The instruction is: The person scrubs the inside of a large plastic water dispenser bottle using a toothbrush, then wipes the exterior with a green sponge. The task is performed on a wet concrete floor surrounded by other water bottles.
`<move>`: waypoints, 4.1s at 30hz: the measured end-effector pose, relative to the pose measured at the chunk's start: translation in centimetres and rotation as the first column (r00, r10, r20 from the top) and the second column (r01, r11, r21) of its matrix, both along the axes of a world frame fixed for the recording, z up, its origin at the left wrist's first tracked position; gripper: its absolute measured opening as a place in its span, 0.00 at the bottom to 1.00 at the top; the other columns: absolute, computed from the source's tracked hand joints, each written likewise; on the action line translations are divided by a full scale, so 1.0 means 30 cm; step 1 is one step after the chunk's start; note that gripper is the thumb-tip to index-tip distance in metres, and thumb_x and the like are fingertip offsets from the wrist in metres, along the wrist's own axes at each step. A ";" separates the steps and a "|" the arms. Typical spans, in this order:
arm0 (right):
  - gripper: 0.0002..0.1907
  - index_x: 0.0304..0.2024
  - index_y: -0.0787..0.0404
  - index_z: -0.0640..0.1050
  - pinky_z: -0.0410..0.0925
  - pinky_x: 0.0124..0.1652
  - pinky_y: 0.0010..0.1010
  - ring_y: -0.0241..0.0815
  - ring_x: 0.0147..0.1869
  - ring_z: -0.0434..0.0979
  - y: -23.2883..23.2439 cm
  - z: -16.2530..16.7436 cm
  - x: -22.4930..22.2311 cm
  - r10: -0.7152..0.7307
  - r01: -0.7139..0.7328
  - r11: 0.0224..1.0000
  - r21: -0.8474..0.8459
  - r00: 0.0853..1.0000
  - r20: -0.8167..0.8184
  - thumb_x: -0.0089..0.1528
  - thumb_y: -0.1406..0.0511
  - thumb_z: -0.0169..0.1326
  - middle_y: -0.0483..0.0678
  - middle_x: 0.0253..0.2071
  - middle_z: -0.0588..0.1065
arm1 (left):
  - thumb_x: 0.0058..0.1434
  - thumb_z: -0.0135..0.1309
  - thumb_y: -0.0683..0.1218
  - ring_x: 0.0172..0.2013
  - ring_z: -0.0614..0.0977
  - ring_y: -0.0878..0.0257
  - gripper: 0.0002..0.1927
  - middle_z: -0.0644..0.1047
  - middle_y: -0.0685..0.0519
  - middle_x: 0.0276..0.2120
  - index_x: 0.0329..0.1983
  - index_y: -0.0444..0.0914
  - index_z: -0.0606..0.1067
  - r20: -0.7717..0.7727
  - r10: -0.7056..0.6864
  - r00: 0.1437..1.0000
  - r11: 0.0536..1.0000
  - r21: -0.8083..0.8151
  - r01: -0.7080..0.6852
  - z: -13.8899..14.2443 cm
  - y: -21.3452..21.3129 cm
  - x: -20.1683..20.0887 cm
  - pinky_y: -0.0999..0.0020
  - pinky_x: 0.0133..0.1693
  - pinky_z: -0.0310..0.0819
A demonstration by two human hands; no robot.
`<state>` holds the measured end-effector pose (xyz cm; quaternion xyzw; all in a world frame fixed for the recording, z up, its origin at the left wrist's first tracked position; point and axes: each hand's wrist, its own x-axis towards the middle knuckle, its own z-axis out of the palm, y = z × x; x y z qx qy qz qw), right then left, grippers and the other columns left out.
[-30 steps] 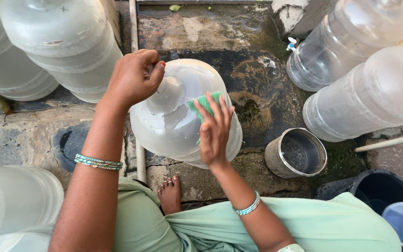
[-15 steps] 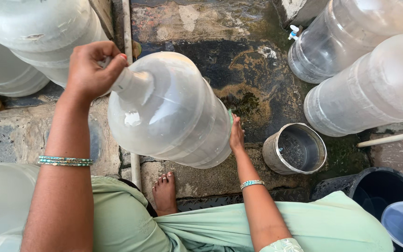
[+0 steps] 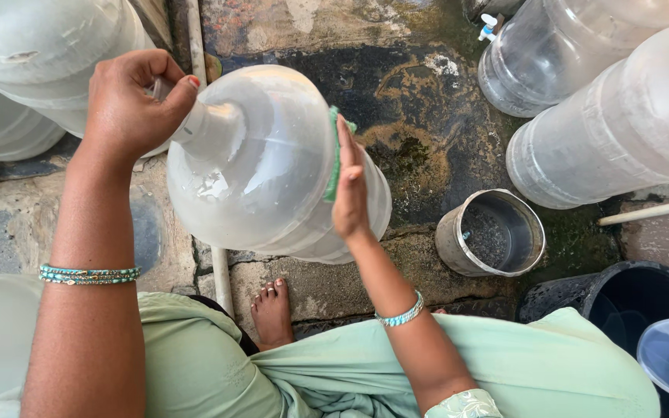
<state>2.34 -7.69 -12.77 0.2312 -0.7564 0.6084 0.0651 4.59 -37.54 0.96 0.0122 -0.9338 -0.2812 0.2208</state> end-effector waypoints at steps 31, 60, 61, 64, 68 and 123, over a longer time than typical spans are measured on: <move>0.53 0.73 0.57 0.57 0.56 0.67 0.62 0.62 0.76 0.60 0.443 -0.447 -0.125 -0.109 0.409 0.910 -0.064 0.385 0.916 0.61 0.29 0.23 0.61 0.73 0.60 | 0.59 0.70 0.53 0.29 0.82 0.56 0.13 0.81 0.49 0.27 0.32 0.40 0.83 0.093 0.239 0.967 0.966 0.080 -0.246 -0.070 0.025 -0.031 0.61 0.36 0.75; 0.41 0.76 0.55 0.55 0.27 0.72 0.52 0.50 0.83 0.40 0.342 -0.353 -0.053 -0.485 0.341 0.831 0.439 0.832 0.271 0.68 0.42 0.18 0.50 0.79 0.49 | 0.59 0.62 0.56 0.39 0.83 0.49 0.12 0.82 0.46 0.32 0.36 0.44 0.80 0.337 0.308 0.890 0.943 0.013 -0.332 -0.046 0.039 -0.097 0.54 0.44 0.75; 0.41 0.76 0.54 0.55 0.29 0.74 0.52 0.50 0.83 0.43 0.332 -0.333 -0.059 -0.411 0.305 0.875 0.376 0.878 0.244 0.69 0.42 0.17 0.50 0.79 0.51 | 0.59 0.62 0.56 0.40 0.83 0.49 0.12 0.82 0.46 0.33 0.35 0.43 0.80 0.321 0.294 0.900 0.951 -0.004 -0.309 -0.042 0.039 -0.091 0.54 0.44 0.75; 0.40 0.76 0.52 0.57 0.35 0.78 0.49 0.48 0.84 0.51 0.245 -0.206 -0.059 -0.223 0.199 0.955 0.221 0.971 0.089 0.70 0.41 0.15 0.49 0.80 0.56 | 0.58 0.62 0.56 0.40 0.83 0.46 0.12 0.82 0.46 0.36 0.35 0.43 0.81 0.284 0.290 0.914 0.957 -0.054 -0.286 -0.018 0.044 -0.087 0.53 0.44 0.75; 0.43 0.79 0.58 0.52 0.47 0.81 0.45 0.50 0.86 0.49 0.040 -0.008 0.034 -0.152 0.162 0.986 0.051 0.975 -0.160 0.73 0.40 0.13 0.51 0.81 0.54 | 0.57 0.63 0.57 0.40 0.82 0.44 0.13 0.82 0.45 0.36 0.35 0.43 0.81 0.248 0.344 0.906 0.939 -0.102 -0.328 -0.009 0.107 -0.102 0.50 0.42 0.74; 0.45 0.74 0.71 0.57 0.44 0.74 0.50 0.59 0.80 0.51 -0.031 0.327 -0.120 0.215 0.205 0.551 0.809 0.902 -0.375 0.71 0.41 0.29 0.65 0.74 0.57 | 0.57 0.58 0.52 0.41 0.83 0.41 0.17 0.79 0.39 0.43 0.43 0.35 0.75 0.128 0.301 0.945 0.953 -0.017 -0.302 0.014 0.407 -0.275 0.49 0.44 0.77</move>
